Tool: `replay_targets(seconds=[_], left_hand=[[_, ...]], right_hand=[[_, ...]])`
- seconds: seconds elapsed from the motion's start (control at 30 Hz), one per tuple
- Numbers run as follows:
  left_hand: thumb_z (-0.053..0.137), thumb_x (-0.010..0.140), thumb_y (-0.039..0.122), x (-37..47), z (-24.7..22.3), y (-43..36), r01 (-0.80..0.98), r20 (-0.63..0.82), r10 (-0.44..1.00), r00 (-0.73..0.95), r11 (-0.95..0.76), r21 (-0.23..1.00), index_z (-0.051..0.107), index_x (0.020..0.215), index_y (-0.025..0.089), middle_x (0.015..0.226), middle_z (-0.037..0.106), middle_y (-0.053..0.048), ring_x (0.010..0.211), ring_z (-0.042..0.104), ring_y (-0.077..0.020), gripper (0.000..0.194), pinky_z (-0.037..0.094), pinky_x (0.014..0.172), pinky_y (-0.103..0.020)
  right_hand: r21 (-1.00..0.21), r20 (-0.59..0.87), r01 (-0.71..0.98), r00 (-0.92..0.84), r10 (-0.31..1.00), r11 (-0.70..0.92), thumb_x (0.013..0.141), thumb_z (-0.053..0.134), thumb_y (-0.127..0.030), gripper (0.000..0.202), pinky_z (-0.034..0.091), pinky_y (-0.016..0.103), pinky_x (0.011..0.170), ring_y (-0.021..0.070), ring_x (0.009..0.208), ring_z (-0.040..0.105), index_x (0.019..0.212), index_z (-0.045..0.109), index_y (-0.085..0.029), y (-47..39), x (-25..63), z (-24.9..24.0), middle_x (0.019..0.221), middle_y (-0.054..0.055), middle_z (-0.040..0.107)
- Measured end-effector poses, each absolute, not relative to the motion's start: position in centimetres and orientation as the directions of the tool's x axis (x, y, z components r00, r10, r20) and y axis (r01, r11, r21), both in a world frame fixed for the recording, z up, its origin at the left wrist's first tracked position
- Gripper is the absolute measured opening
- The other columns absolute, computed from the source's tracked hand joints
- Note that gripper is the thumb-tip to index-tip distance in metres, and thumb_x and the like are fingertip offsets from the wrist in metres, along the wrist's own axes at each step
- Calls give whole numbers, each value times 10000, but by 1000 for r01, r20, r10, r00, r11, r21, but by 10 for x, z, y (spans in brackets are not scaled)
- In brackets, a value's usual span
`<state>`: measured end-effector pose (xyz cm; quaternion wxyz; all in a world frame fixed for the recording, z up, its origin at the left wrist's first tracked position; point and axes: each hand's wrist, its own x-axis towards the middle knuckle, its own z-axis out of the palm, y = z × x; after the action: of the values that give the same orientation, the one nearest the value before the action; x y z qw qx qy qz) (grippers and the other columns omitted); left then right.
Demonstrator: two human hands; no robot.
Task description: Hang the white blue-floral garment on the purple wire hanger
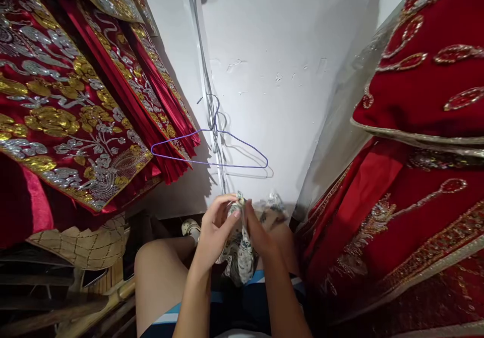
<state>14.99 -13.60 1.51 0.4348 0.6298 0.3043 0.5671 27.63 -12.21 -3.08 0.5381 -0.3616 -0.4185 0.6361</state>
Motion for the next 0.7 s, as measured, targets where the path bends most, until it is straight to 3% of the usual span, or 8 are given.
replay_targets(seconds=[0.1,0.17,0.23,0.3,0.43,0.53,0.6,0.7], left_hand=[[575,954,357,139,19,-129,41,478,864,160,-489,871,563,1327,296,1408,528,-57,1344,448,-220,378,315,1138,-341],[480,991,430,127,21,-120,97,410,857,314,-458,884,558,1327,273,1356,566,-64,1276,496,-224,379,345,1105,-345],[364,1007,520,116,20,-108,163,274,796,540,-418,894,643,1144,198,1099,658,-68,1027,587,-218,447,440,958,-327],[333,980,609,102,15,-97,276,102,698,709,-407,871,647,838,145,790,613,-37,746,540,-176,577,457,738,-284],[503,886,649,58,-4,-79,524,-116,659,743,-465,714,536,644,146,615,487,14,600,419,-123,559,337,560,-236],[534,881,579,16,-5,-67,700,-117,768,630,-495,514,590,663,158,627,575,-6,597,493,-148,477,358,580,-245],[528,888,479,-8,6,-58,783,-23,836,548,-503,367,656,718,177,722,678,-57,673,595,-204,369,420,662,-276],[492,880,402,-29,34,-48,832,186,866,464,-498,245,705,799,199,900,738,-119,867,665,-274,306,467,827,-341]], right_hand=[[-884,-52,-437,-257,965,-164,745,557,-820,636,545,393,773,293,919,670,951,734,-245,-129,274,-24,876,72,728],[-906,-32,-392,-318,947,-162,676,769,-630,452,534,358,693,263,809,665,898,721,-239,-133,275,-18,813,51,717],[-933,34,-348,-337,941,-91,601,860,-395,325,503,308,626,207,686,627,831,702,-228,-135,279,-10,735,11,685],[-950,111,-311,-334,936,2,586,836,-288,244,456,268,562,156,587,564,747,676,-201,-133,288,2,657,-16,630],[-966,231,-162,-195,953,201,624,735,-188,151,319,216,450,94,473,435,613,585,-178,-118,317,36,547,-48,517],[-942,320,-96,22,947,321,647,711,-178,99,330,217,462,102,488,459,704,631,-181,-92,326,58,580,-42,559],[-907,402,-81,123,907,413,674,708,-219,147,407,238,552,136,599,547,812,675,-182,-66,319,65,704,-10,633],[-853,522,28,110,846,522,780,625,-308,190,455,293,753,197,850,610,914,689,-190,-22,298,60,911,40,679]])
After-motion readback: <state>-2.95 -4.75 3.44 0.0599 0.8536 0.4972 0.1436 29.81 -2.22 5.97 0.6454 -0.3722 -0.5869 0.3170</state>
